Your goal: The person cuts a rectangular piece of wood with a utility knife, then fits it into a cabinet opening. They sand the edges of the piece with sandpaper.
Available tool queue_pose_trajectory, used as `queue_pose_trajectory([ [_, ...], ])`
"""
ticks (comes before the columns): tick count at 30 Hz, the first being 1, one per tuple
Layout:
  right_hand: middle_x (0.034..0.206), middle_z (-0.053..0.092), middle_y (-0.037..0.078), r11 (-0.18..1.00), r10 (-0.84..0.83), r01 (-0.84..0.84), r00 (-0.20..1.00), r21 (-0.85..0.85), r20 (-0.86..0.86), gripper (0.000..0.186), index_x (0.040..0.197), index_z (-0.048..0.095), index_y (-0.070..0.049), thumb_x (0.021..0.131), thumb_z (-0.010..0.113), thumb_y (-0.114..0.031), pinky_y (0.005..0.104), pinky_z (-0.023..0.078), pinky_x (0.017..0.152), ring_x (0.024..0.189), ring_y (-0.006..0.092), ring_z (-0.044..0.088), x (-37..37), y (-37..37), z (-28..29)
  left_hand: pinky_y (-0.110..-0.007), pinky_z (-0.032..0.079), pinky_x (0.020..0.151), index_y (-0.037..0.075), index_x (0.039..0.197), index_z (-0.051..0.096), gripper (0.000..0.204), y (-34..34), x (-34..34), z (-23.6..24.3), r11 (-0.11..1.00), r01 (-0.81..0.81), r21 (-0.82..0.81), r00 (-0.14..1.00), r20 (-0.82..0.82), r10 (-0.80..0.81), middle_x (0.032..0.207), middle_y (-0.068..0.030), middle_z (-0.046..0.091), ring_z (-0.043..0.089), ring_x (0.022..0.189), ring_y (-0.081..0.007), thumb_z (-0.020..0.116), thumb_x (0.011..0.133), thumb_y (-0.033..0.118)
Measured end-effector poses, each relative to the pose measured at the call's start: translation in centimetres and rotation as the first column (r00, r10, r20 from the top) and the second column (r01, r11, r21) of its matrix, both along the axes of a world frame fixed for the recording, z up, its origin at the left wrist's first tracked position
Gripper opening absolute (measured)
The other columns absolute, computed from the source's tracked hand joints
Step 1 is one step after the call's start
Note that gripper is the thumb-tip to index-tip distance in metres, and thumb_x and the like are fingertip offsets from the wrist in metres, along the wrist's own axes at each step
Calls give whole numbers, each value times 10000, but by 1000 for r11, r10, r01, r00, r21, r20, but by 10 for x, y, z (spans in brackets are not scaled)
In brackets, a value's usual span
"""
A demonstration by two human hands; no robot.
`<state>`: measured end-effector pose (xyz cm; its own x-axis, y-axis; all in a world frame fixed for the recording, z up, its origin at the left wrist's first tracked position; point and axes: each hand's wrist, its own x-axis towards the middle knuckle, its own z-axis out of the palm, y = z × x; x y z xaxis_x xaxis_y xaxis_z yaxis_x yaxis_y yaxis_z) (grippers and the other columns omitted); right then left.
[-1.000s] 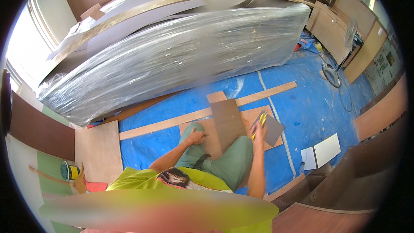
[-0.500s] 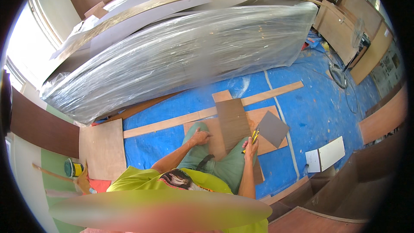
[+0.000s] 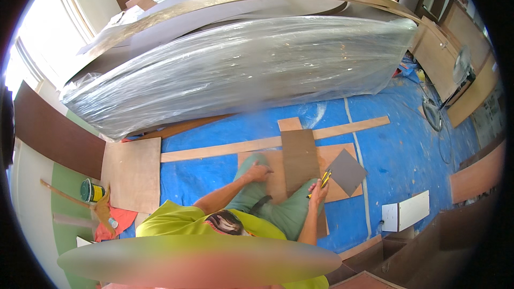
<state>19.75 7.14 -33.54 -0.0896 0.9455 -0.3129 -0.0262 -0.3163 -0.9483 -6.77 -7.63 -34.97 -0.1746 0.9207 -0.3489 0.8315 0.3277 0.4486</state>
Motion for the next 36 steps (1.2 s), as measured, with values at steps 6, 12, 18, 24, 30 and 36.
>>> queue_pose_trajectory([
  [6, 698, 551, 42, 1000, 0, -1, 1000, 31, 27, 226, 1125, 526, -35, 983, 572, -205, 263, 491, 451, 532, 113, 539, 0, -1, 0, -654, 199, 1149, 202, 1274, 657, 383, 1, -1, -5, 1000, 23, -8, 1000, -14, -24, 1212, -96, 690, 607, 1198, -294, 461, 949, 256],
  [12, 687, 537, 39, 999, -24, 21, 998, 47, 59, 208, 1129, 524, -64, 986, 565, -208, 273, 482, 443, 493, 119, 516, -4, 1, -4, -644, 204, 1156, 190, 1292, 628, 404, 2, 0, 5, 998, 25, -54, 999, -40, -27, 1252, -91, 674, 606, 1212, -273, 445, 932, 195],
  [18, 705, 540, 42, 999, -39, 37, 996, 26, 75, 234, 1133, 529, -28, 988, 569, -208, 267, 495, 455, 547, 120, 543, -3, -2, -2, -642, 175, 1166, 184, 1304, 615, 401, 2, -3, -4, 999, 24, -38, 1000, 1, -24, 1219, -92, 691, 605, 1214, -275, 458, 936, 200],
  [24, 705, 543, 41, 999, -39, 38, 998, 30, 47, 235, 1140, 524, -31, 989, 566, -207, 266, 491, 448, 538, 118, 539, -1, -3, 0, -654, 172, 1158, 165, 1294, 621, 390, 1, -2, -10, 1000, 23, -9, 1000, -11, -23, 1222, -87, 692, 607, 1209, -285, 464, 940, 207],
  [30, 686, 539, 42, 998, -55, 54, 995, 24, 83, 213, 1089, 519, -22, 993, 568, -206, 262, 493, 450, 526, 118, 537, -3, -1, -2, -688, 164, 1144, 186, 1318, 620, 405, 2, -2, -8, 998, 40, -40, 999, -12, -41, 1265, -51, 675, 581, 1249, -242, 488, 942, 260],
  [36, 681, 532, 40, 998, -25, 23, 999, 59, 30, 209, 1089, 512, -20, 1006, 550, -208, 270, 479, 445, 518, 118, 526, 0, -3, 2, -657, 179, 1152, 176, 1278, 637, 388, 2, 0, -4, 999, 43, -27, 999, -19, -43, 1220, -91, 693, 613, 1204, -282, 458, 936, 217],
])
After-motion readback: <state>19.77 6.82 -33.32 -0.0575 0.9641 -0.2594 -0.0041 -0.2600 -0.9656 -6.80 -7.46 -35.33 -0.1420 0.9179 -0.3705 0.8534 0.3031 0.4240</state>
